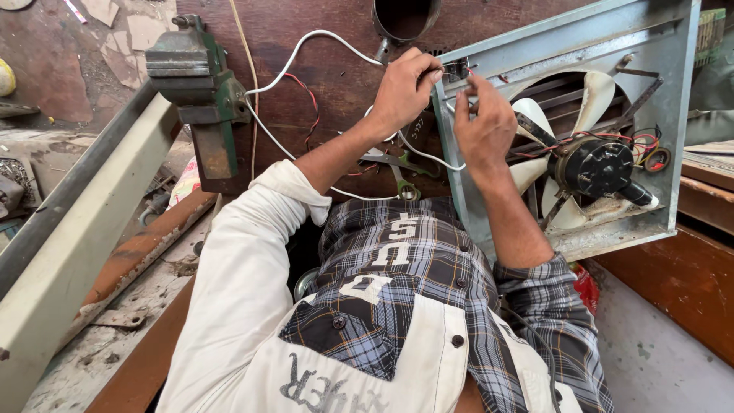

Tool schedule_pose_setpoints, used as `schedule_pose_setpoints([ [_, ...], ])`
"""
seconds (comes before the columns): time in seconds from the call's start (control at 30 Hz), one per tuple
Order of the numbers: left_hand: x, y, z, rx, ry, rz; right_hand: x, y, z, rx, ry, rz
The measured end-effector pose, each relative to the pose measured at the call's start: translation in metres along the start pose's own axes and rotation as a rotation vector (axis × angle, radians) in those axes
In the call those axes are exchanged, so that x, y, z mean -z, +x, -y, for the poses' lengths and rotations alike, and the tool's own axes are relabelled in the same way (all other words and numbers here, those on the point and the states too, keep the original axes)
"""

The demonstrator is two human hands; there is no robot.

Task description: The person repairs a wall-mounted fan by stripping wires with shears, twisting connections, and securing them with electrical tape. They handle the fan motor, wires, and a power cord throughout the process.

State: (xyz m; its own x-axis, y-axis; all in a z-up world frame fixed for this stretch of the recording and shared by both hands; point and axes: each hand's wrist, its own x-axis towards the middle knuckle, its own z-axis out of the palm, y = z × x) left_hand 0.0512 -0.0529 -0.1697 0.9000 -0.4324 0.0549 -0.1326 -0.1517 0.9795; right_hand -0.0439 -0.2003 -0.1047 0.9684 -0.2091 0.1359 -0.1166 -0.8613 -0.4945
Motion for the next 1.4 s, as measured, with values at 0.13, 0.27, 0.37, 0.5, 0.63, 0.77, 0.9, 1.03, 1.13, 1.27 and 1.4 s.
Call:
schedule_pose_setpoints([
  [0.13, -0.001, 0.004, -0.002, -0.027, 0.035, 0.041, -0.005, 0.012, -0.004, -0.068, 0.110, 0.025],
  [0.27, -0.003, 0.006, -0.003, 0.002, 0.038, 0.069, -0.012, 0.016, -0.008, -0.040, -0.006, 0.015],
  [0.37, -0.004, 0.007, -0.002, 0.010, 0.092, 0.045, -0.018, 0.015, -0.009, -0.040, -0.036, -0.001],
  [0.5, -0.012, 0.000, -0.005, -0.058, 0.214, -0.052, -0.024, 0.014, -0.012, -0.189, 0.078, 0.015],
  [0.63, -0.021, -0.019, -0.016, -0.036, 0.168, -0.143, -0.028, 0.009, -0.010, -0.323, 0.276, -0.074],
  [0.77, -0.029, -0.036, -0.026, -0.038, 0.040, -0.226, -0.029, 0.002, -0.006, -0.747, 0.837, 0.005],
  [0.9, -0.041, -0.048, -0.027, -0.004, -0.143, -0.280, -0.023, -0.004, -0.009, -0.881, 1.128, 0.091],
  [1.03, -0.043, -0.056, -0.022, 0.078, -0.292, -0.187, -0.017, -0.001, -0.012, -0.951, 1.222, 0.158],
  [1.13, -0.035, -0.064, -0.017, 0.098, -0.345, -0.141, -0.015, -0.005, -0.008, -0.939, 1.191, 0.186],
  [1.27, -0.021, -0.082, -0.020, 0.188, -0.406, -0.056, -0.007, -0.017, 0.001, -0.911, 1.189, 0.080],
  [1.4, -0.005, -0.102, -0.034, 0.320, -0.751, -0.002, 0.010, -0.036, 0.013, -0.777, 1.202, 0.015],
])
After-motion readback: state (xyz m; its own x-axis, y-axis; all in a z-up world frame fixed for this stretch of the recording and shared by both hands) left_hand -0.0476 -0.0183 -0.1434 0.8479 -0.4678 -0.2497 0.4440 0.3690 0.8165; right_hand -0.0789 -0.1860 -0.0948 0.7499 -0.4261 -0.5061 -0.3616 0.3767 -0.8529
